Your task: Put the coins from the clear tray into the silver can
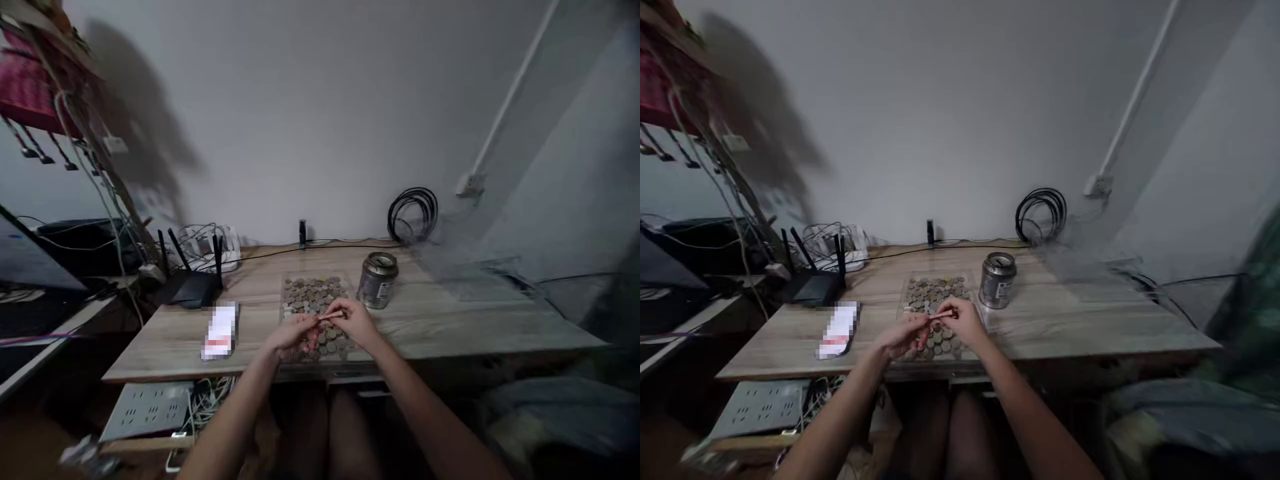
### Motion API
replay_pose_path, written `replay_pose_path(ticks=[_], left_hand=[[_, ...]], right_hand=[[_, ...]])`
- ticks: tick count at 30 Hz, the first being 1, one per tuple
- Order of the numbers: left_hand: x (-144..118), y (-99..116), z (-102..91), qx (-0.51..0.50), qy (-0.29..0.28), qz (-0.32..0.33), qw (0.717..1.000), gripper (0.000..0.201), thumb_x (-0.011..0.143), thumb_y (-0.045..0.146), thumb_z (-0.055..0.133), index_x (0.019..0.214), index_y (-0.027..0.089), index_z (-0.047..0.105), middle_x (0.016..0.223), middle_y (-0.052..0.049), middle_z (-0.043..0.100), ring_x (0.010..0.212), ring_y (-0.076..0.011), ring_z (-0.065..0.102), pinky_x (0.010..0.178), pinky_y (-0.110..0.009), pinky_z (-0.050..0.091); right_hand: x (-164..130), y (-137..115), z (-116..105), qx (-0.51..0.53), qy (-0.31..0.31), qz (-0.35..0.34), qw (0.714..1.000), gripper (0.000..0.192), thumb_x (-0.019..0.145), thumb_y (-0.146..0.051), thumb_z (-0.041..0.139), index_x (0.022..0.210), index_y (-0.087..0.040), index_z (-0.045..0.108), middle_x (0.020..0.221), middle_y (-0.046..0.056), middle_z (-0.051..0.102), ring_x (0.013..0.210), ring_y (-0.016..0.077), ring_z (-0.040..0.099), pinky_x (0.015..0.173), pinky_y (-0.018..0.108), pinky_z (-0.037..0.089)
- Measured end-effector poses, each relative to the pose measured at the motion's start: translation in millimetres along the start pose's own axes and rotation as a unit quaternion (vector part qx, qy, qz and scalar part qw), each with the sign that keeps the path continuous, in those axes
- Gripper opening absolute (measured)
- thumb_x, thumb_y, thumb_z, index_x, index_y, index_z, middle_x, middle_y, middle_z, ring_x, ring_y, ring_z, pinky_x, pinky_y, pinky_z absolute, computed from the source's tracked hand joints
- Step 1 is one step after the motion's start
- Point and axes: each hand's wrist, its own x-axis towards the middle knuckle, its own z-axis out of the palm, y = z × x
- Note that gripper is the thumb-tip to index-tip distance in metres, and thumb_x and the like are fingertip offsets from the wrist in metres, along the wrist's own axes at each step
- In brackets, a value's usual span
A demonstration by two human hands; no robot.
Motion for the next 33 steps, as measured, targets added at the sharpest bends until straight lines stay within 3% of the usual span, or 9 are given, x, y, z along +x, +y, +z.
replay_pose_path(ticks=[2, 5, 9, 13, 22, 26, 29, 31, 33], left_hand=[[4.7, -0.2, 3.8, 0.005, 0.039, 0.049, 0.998, 0.042, 0.065, 0.051, 0.061, 0.075, 0.011, 0.054, 0.051, 0.003, 0.051, 0.039, -0.0047, 0.047, 0.033, -0.013, 0.032], [10.8, 0.3, 9.3, 0.044, 0.075, 0.100, 0.991, 0.042, 0.068, 0.054, 0.057, 0.073, 0.013, 0.052, 0.053, 0.002, 0.053, 0.041, -0.0059, 0.050, 0.036, -0.014, 0.035], [16.8, 1.6, 16.0, 0.143, 0.069, 0.111, 0.981, 0.043, 0.071, 0.056, 0.051, 0.075, 0.013, 0.054, 0.056, 0.001, 0.055, 0.043, -0.0084, 0.052, 0.037, -0.018, 0.038], [24.6, 2.6, 19.3, 0.212, 0.136, 0.156, 0.955, 0.039, 0.071, 0.052, 0.052, 0.067, 0.013, 0.054, 0.052, 0.001, 0.055, 0.039, -0.0069, 0.049, 0.036, -0.017, 0.035], [49.6, 11.2, 17.9, 0.123, 0.127, 0.158, 0.972, 0.036, 0.056, 0.043, 0.069, 0.057, 0.014, 0.048, 0.044, 0.003, 0.055, 0.037, -0.0081, 0.050, 0.037, -0.018, 0.037], [54.0, 21.1, 23.2, 0.081, 0.087, 0.103, 0.988, 0.035, 0.057, 0.043, 0.069, 0.064, 0.013, 0.052, 0.049, 0.000, 0.059, 0.042, -0.0092, 0.054, 0.041, -0.018, 0.040], [61.6, 27.5, 27.4, 0.092, 0.079, 0.097, 0.988, 0.033, 0.058, 0.040, 0.069, 0.064, 0.012, 0.053, 0.049, 0.000, 0.059, 0.045, -0.0100, 0.056, 0.044, -0.020, 0.042], [68.8, 30.0, 29.3, 0.108, 0.093, 0.107, 0.984, 0.028, 0.061, 0.036, 0.067, 0.062, 0.012, 0.053, 0.050, 0.000, 0.058, 0.045, -0.0096, 0.055, 0.045, -0.020, 0.043], [76.1, 30.0, 29.4, 0.120, 0.117, 0.118, 0.979, 0.021, 0.065, 0.031, 0.063, 0.064, 0.012, 0.054, 0.052, 0.000, 0.058, 0.046, -0.0093, 0.056, 0.046, -0.020, 0.044]], right_hand=[[-1.7, -4.1, 6.8, 0.092, -0.004, 0.028, 0.995, 0.027, 0.058, -0.020, 0.066, 0.085, -0.017, 0.059, 0.072, 0.001, 0.062, 0.059, 0.0115, 0.056, 0.051, 0.022, 0.042], [-3.3, -8.4, 15.7, 0.166, 0.020, 0.051, 0.985, 0.038, 0.060, -0.027, 0.067, 0.095, -0.019, 0.057, 0.080, 0.003, 0.063, 0.061, 0.0115, 0.056, 0.052, 0.022, 0.043], [-1.6, -8.5, 19.8, 0.117, 0.090, 0.043, 0.988, 0.026, 0.061, -0.037, 0.067, 0.072, -0.016, 0.057, 0.063, 0.001, 0.058, 0.048, 0.0090, 0.048, 0.043, 0.021, 0.038], [2.5, -4.1, 13.2, 0.033, 0.156, 0.050, 0.986, 0.032, 0.053, -0.038, 0.072, 0.055, -0.017, 0.048, 0.047, -0.004, 0.048, 0.041, 0.0077, 0.041, 0.037, 0.020, 0.033], [2.0, -7.6, -9.1, 0.123, 0.133, 0.121, 0.976, 0.035, 0.047, -0.037, 0.075, 0.068, -0.013, 0.061, 0.058, 0.002, 0.060, 0.049, 0.0119, 0.053, 0.042, 0.021, 0.038], [3.5, -8.3, -15.0, 0.067, 0.180, 0.093, 0.977, 0.032, 0.049, -0.039, 0.073, 0.064, -0.013, 0.061, 0.058, 0.003, 0.061, 0.048, 0.0133, 0.053, 0.042, 0.023, 0.039], [8.3, -13.9, -25.8, 0.010, 0.161, 0.069, 0.985, 0.031, 0.052, -0.039, 0.070, 0.069, -0.014, 0.062, 0.061, 0.005, 0.063, 0.052, 0.0164, 0.056, 0.048, 0.026, 0.043], [18.6, -23.9, -44.1, -0.062, 0.155, 0.036, 0.985, 0.030, 0.056, -0.039, 0.067, 0.070, -0.013, 0.063, 0.065, 0.007, 0.065, 0.057, 0.0181, 0.058, 0.052, 0.028, 0.045], [37.0, -37.1, -72.5, -0.181, 0.212, -0.007, 0.960, 0.028, 0.060, -0.038, 0.063, 0.070, -0.012, 0.064, 0.069, 0.009, 0.066, 0.062, 0.0190, 0.059, 0.057, 0.028, 0.045]])
